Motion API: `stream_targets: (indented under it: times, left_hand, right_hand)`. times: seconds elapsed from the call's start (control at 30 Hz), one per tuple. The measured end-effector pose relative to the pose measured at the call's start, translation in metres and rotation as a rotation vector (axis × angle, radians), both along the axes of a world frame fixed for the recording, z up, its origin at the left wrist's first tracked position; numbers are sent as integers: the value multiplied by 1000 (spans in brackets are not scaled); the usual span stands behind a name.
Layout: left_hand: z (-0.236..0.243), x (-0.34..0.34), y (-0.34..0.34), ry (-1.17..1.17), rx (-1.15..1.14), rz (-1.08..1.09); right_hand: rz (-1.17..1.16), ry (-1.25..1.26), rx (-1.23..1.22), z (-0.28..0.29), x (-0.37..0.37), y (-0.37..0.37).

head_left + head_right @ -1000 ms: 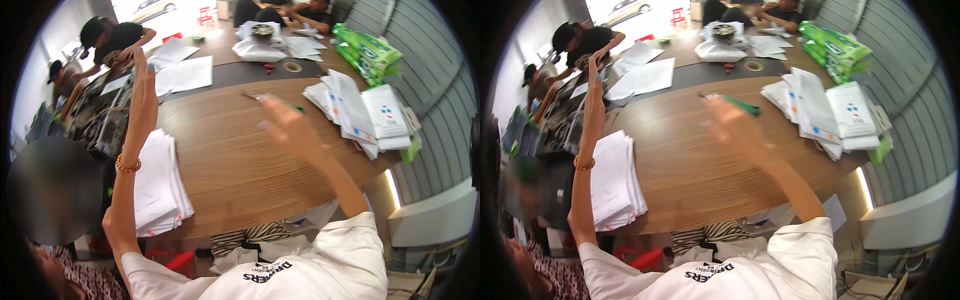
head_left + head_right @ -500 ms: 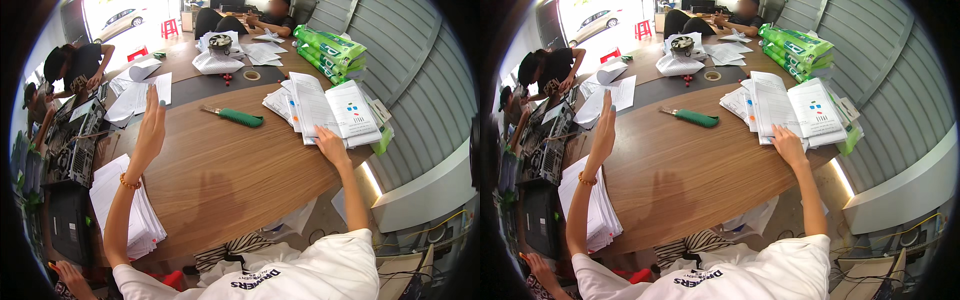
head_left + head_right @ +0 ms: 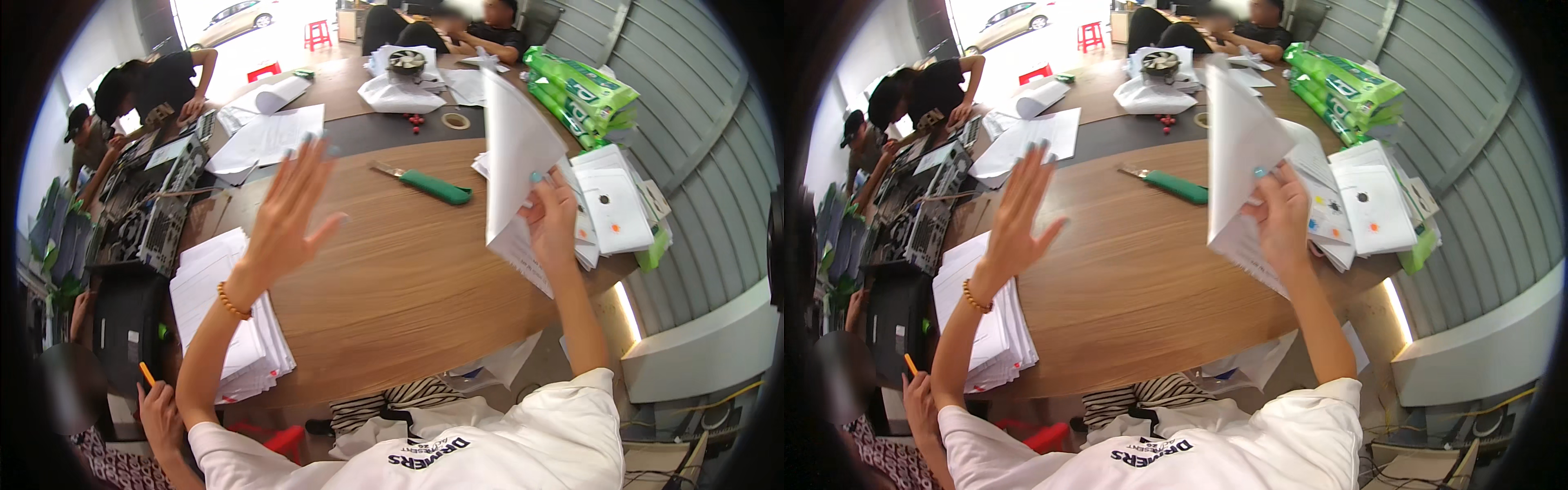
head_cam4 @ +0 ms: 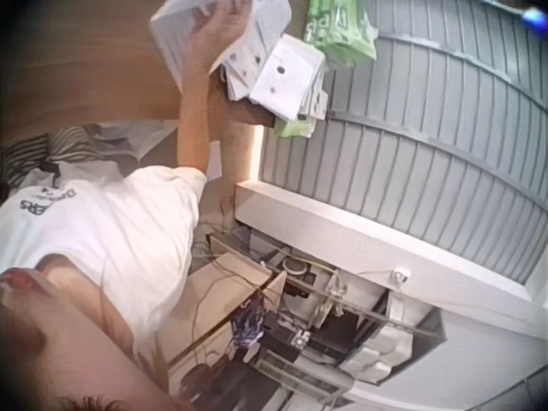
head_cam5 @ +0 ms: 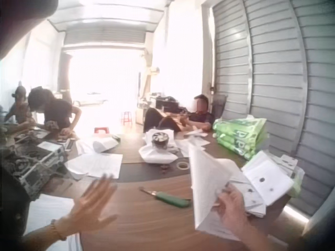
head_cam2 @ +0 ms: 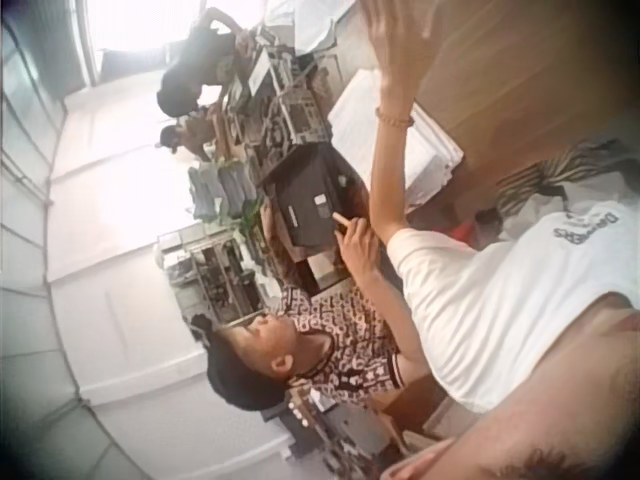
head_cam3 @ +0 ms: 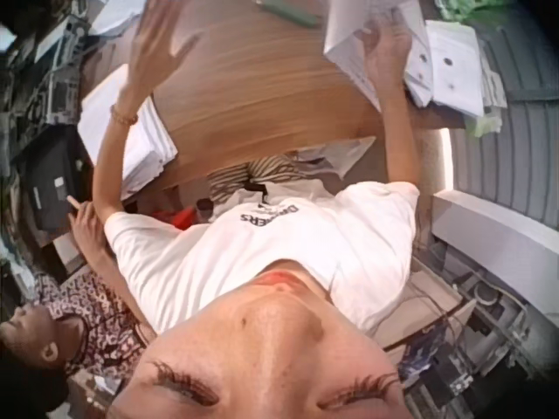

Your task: The person folds printed sheets of paper, cuts through the folds using a utility knife, and separates the cut pages into stacks.

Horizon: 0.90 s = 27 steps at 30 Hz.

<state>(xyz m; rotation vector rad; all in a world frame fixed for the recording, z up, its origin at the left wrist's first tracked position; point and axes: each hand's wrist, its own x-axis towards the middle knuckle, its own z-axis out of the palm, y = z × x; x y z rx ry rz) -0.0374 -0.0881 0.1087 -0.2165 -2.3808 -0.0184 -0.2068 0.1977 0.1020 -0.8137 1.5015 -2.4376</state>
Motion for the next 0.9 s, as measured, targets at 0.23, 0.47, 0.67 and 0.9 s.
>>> stream_targets:
  times: [0.23,0.47,0.67,0.9]
  left_hand:
    - [-16,27,22,-161,126,-147]
    - [-60,28,16,-476,-172,-134]
    - [-74,-2,13,-46,-221,-225]
    - [30,-3,-22,22,1001,-101]
  right_hand:
    - [328,-581,-198,-61,72,-50]
    - [367,-726,218,-98,69,-48]
    - [497,-739,146,-65,59,-43]
    - [52,115,309,-4,-4,6]
